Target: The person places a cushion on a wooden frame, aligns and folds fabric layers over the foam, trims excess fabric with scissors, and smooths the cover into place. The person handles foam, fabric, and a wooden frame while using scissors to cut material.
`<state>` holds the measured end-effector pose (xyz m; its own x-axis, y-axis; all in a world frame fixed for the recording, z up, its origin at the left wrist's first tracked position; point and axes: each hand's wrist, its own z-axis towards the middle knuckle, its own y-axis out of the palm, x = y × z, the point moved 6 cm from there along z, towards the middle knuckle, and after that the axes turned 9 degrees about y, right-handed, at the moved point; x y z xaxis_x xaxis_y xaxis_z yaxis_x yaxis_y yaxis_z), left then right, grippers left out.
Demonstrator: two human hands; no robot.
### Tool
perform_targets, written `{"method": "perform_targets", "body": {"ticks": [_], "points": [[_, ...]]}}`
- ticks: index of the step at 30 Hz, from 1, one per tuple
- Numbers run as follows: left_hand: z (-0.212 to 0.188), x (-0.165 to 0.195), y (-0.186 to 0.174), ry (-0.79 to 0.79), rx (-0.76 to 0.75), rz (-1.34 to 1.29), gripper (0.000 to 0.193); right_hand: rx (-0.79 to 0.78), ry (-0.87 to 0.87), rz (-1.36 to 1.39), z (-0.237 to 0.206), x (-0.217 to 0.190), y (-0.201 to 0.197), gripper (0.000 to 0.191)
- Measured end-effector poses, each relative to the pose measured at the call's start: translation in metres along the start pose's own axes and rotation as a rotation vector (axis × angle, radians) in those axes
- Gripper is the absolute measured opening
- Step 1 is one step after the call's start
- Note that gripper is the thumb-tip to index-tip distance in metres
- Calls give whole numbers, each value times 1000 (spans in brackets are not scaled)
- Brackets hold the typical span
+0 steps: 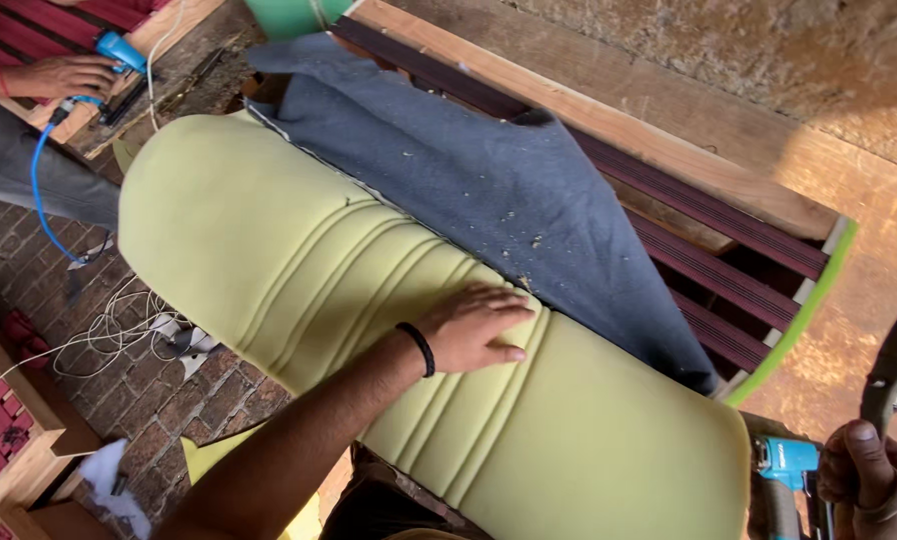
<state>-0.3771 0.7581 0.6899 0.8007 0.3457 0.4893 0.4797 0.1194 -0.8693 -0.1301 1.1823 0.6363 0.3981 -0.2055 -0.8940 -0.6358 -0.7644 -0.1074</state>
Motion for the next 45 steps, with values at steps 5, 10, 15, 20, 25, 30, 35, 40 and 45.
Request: {"method": "perform_targets", "body": {"ticks": [5, 10, 15, 20, 25, 30, 35, 40, 45], "points": [[-132, -134, -83, -300, 202, 176, 66, -489, 94, 165, -74, -43, 221, 45], [-239, -207, -128, -241, 391, 222, 65, -476, 282, -185, -138, -32, 424, 45], [-266, -273, -158, -209, 427, -76, 40, -476, 333, -315, -179, -36, 543, 51], [-228, -368, -211, -188, 646, -108, 48, -541, 466, -134, -178, -29, 604, 55], [-175, -490, -244, -306, 789, -315, 76, -555, 578, -164, -166, -19, 635, 52], [-139, -581, -253, -462, 694, -741, 90, -378, 615, -346, -179, -17, 635, 54], [-106, -580, -254, -586, 214, -929, 59, -160, 556, -392, -214, -10, 645, 55], [-179, -471, -356, 597, 937, -185, 34, -84, 550, -168, -307, 30, 718, 58], [-299, -413, -310, 593, 246, -719, 21, -96, 510, -55, -397, 61, 765, 65]]}}
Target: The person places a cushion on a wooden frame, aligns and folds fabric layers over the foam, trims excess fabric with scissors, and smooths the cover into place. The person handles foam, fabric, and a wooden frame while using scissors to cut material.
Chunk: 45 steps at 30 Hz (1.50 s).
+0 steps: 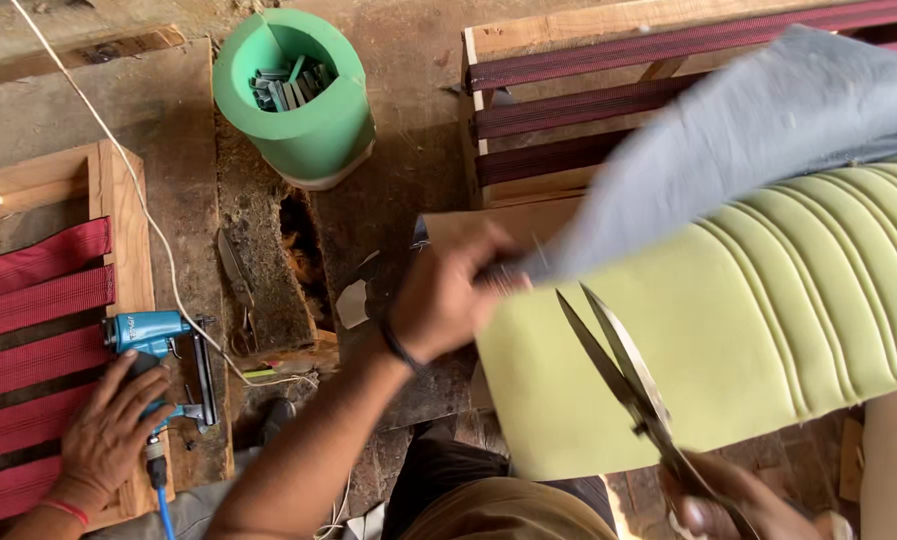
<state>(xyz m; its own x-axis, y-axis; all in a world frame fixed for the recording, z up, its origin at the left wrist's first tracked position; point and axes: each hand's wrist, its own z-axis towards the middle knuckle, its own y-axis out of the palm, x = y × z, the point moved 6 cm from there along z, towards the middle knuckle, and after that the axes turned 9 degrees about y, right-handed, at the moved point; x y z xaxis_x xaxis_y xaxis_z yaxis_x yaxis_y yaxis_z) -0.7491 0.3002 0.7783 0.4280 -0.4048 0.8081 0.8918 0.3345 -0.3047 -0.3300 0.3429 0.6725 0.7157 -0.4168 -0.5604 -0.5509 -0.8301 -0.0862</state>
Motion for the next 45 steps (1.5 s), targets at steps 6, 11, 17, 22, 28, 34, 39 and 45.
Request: {"method": "perform_targets", "body": {"ticks": [6, 11, 17, 22, 28, 34, 39, 45], "points": [[-64, 47, 43, 195, -145, 100, 11, -2, 93, 167, -38, 64, 42, 69], [-79, 54, 53, 304, -130, 159, 16, -57, 161, 212, -75, 54, 57, 73], [-75, 54, 50, 340, -77, 134, 19, 4, 401, -55, -61, -1, 60, 52], [-75, 54, 44, 288, 35, 77, 18, 83, 364, 109, -69, -43, 81, 59], [-76, 52, 53, 286, 14, 105, 21, 123, 268, 28, -44, -92, 95, 56], [-66, 54, 51, 186, -52, -175, 18, 29, 349, 357, -33, -131, 106, 43], [-60, 38, 44, 23, -74, -418, 20, 207, 367, 87, -23, -159, 97, 57], [-57, 5, 67, -71, -326, -942, 22, 102, 497, 383, 9, -184, 99, 53]]}}
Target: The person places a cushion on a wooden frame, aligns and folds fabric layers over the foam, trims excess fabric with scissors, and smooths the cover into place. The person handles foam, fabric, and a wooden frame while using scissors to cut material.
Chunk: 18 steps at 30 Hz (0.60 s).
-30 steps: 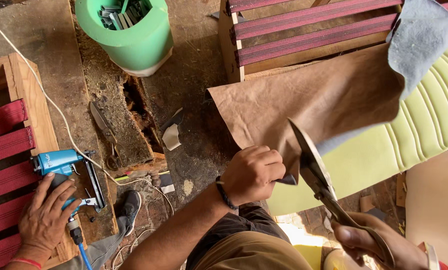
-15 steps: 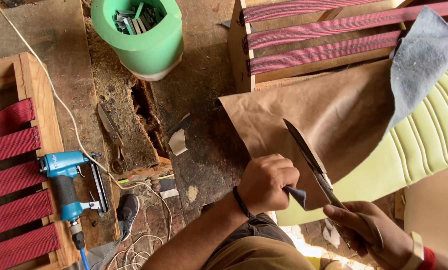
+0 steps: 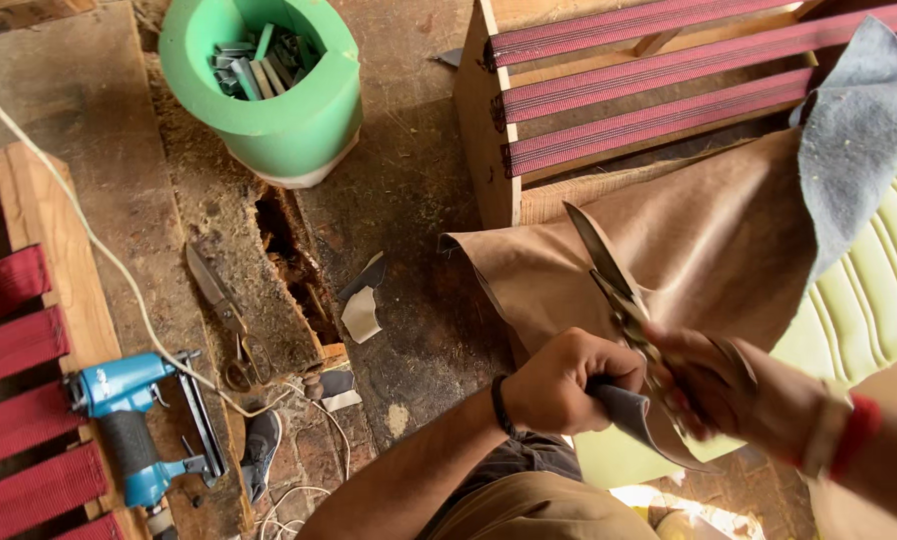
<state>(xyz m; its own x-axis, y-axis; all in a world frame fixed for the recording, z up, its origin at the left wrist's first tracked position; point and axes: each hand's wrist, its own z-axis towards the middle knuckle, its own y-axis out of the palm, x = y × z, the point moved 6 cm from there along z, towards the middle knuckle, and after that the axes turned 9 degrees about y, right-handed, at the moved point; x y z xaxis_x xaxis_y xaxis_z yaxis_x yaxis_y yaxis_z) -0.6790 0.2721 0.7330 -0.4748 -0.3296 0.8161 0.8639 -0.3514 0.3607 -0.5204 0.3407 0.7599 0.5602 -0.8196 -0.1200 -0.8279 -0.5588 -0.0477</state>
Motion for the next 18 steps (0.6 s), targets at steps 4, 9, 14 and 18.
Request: {"method": "perform_targets", "body": {"ticks": [4, 9, 14, 18], "points": [[-2, -27, -4, -126, -144, -341, 15, 110, -94, -323, 12, -18, -6, 64], [-15, -23, -35, -95, -253, -416, 13, 122, 56, -355, 15, -16, -37, 59], [-42, -17, -135, -490, -76, 235, 38, 81, 152, -247, 14, -21, -42, 55], [-57, -14, -162, -624, -120, 331, 46, -25, 129, -119, 28, -27, -23, 50]]}}
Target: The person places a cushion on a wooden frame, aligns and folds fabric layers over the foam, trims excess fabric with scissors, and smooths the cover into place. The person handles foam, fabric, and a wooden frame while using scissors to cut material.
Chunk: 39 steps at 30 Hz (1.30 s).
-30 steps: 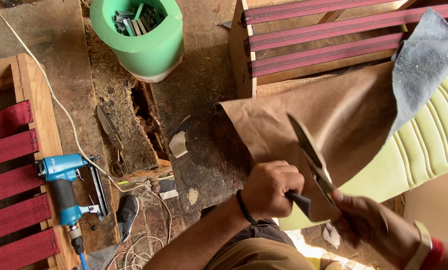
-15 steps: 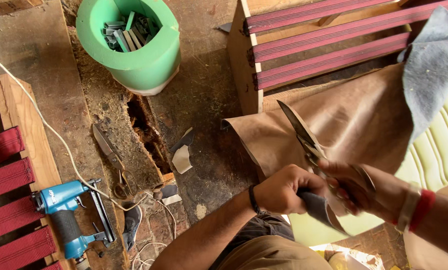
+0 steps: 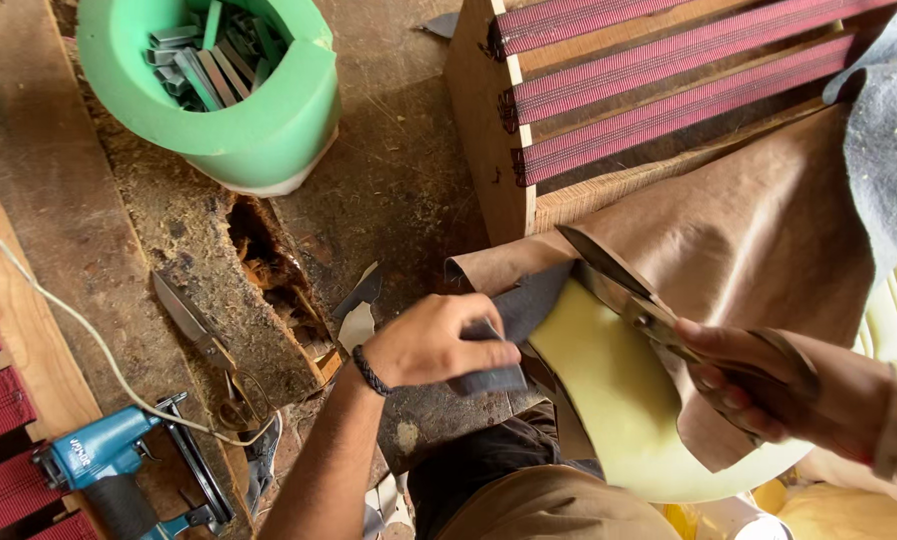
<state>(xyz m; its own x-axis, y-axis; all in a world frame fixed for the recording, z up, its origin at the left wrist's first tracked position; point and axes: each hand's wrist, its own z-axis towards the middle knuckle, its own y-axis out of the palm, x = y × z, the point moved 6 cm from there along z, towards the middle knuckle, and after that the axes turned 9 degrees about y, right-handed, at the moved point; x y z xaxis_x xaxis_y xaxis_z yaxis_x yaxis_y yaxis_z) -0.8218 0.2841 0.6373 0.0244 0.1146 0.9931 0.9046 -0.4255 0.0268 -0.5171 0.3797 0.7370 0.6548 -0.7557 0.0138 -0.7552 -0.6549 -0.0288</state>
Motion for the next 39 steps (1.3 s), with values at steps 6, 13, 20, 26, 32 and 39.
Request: {"method": "perform_targets", "body": {"ticks": [6, 13, 20, 26, 32, 39], "points": [[14, 20, 72, 265, -314, -508, 42, 209, 32, -302, 14, -9, -1, 57], [5, 37, 50, 322, -300, -425, 48, 157, 25, -246, 1, -8, 2, 61], [53, 43, -10, 285, 573, 593, 63, 156, 42, -239, -4, -14, 6, 64], [79, -4, 17, 131, 591, 433, 19, 194, 77, -250, 3, -18, 8, 61], [85, -19, 28, 194, 542, 518, 12, 192, 62, -319, 8, -18, 7, 63], [75, -16, 35, 211, 533, 599, 13, 252, 136, -301, 6, -20, 0, 62]]}}
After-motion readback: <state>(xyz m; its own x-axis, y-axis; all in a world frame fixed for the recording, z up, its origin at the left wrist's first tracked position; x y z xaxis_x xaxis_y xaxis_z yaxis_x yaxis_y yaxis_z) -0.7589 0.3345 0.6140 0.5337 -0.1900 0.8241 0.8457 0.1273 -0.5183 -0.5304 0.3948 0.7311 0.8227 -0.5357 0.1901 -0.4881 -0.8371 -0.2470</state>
